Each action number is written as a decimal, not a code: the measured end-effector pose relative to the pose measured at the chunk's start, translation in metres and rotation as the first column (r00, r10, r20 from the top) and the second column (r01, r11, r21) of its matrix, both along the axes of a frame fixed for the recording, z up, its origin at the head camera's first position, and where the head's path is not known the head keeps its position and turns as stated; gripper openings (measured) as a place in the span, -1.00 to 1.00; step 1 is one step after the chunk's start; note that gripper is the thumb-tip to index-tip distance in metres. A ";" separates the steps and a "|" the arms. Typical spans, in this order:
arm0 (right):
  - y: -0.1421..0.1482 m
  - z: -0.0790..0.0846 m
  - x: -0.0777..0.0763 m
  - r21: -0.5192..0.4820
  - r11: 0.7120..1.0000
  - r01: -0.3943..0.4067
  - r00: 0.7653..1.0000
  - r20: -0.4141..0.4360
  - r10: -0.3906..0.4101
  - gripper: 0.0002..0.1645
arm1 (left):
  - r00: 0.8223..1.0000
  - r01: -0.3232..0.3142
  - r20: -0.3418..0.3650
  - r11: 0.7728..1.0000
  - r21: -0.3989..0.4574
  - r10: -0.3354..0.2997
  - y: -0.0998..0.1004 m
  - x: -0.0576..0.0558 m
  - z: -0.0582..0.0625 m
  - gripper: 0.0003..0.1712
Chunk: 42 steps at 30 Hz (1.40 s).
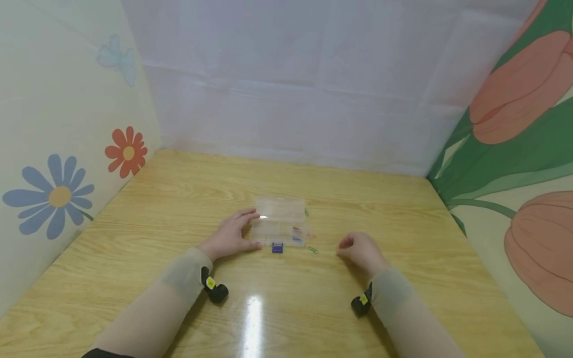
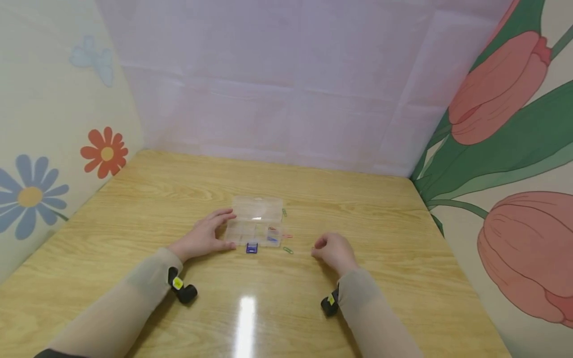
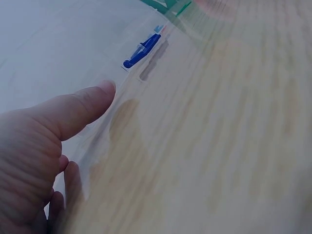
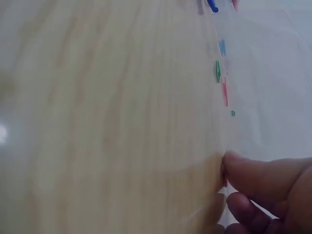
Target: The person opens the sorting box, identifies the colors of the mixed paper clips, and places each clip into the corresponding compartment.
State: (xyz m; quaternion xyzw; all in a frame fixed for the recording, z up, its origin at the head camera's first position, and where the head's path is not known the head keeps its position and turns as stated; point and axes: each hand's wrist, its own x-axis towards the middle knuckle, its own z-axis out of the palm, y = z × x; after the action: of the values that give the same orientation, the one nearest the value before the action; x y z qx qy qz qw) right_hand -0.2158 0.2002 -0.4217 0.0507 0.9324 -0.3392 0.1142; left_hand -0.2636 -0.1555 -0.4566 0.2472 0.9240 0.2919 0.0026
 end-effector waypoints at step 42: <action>-0.069 0.027 -0.024 0.000 0.987 -0.161 0.984 -0.083 0.160 -0.93 | 1.000 -0.006 0.020 1.000 0.001 0.006 -0.002 0.000 0.001 0.02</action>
State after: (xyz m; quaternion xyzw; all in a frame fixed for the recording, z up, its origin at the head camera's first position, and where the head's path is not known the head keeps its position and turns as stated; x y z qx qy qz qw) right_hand -0.2394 0.1313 -0.3947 -0.0390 0.9362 -0.3340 0.1027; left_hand -0.2634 -0.1570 -0.4557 0.2417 0.9244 0.2950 0.0110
